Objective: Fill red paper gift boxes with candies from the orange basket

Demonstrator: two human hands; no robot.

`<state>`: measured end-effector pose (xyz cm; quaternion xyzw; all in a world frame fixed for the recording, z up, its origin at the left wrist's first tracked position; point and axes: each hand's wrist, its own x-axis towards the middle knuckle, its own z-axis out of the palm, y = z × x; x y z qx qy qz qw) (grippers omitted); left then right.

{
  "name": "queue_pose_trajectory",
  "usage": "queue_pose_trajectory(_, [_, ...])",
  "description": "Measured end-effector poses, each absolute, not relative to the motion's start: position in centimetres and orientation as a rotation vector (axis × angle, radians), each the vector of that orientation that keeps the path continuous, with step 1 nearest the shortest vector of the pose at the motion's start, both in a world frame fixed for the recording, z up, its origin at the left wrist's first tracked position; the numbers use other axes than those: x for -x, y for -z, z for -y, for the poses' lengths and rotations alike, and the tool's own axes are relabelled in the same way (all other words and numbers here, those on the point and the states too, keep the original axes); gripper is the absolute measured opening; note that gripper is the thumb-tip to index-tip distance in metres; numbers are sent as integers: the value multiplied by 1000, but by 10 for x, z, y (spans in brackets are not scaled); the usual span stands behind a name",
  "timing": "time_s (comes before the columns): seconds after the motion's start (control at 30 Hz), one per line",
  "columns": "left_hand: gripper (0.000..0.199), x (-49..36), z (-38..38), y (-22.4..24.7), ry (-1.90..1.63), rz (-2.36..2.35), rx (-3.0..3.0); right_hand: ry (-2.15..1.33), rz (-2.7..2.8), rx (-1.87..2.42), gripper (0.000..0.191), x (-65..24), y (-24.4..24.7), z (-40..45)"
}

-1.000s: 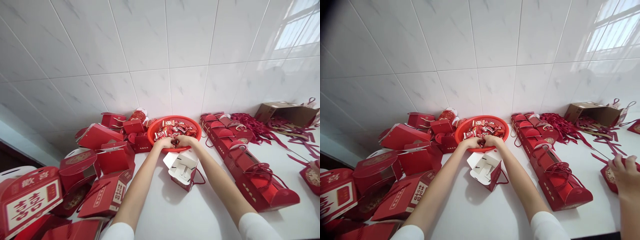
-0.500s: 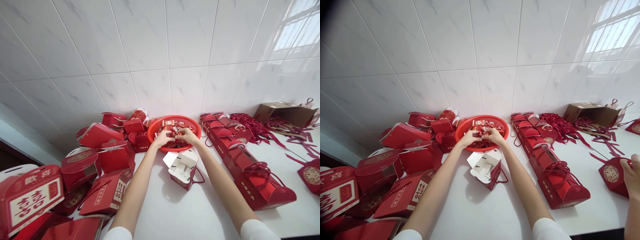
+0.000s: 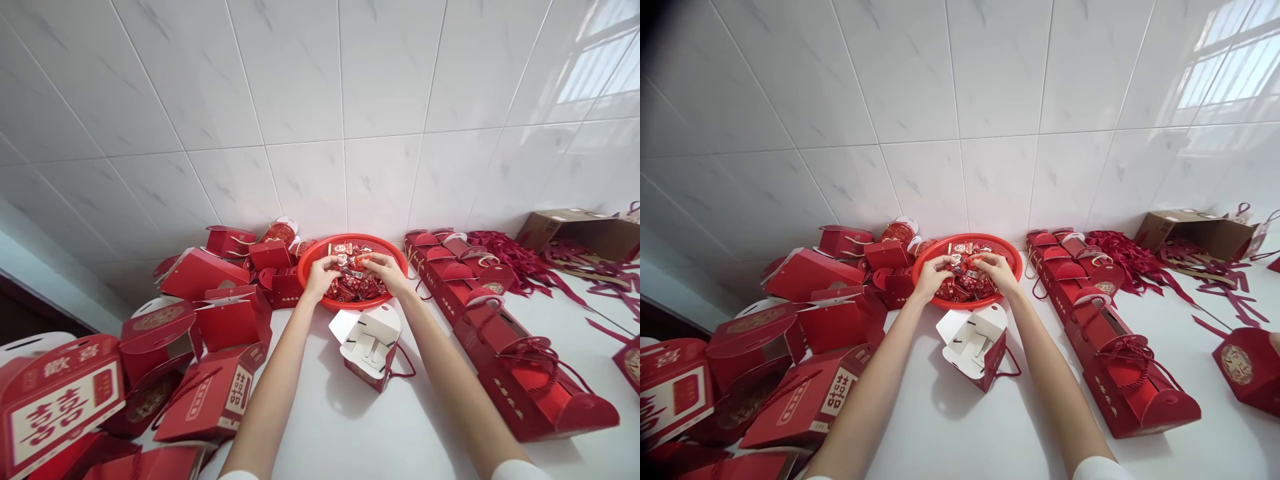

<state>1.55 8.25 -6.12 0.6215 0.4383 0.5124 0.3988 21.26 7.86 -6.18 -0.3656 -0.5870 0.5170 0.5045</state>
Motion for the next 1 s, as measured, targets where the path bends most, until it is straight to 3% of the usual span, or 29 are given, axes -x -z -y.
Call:
queue_pose_trajectory(0.23, [16, -15, -80, 61, -1274, -1095, -1624, -1318, 1354, 897, 45, -214, 64, -81])
queue_pose_trajectory(0.57, [14, -15, -80, 61, -1253, -1004, -1663, -1462, 1354, 880, 23, -211, 61, -81])
queue_pose_trajectory(0.87, [25, -13, -79, 61, -1283, -893, -1640, -1450, 1326, 836, 36, -215, 48, -70])
queue_pose_trajectory(1.0, [28, -13, -75, 56, -1263, -839, -1620, -1434, 1690, 801, 36, -231, 21, -41])
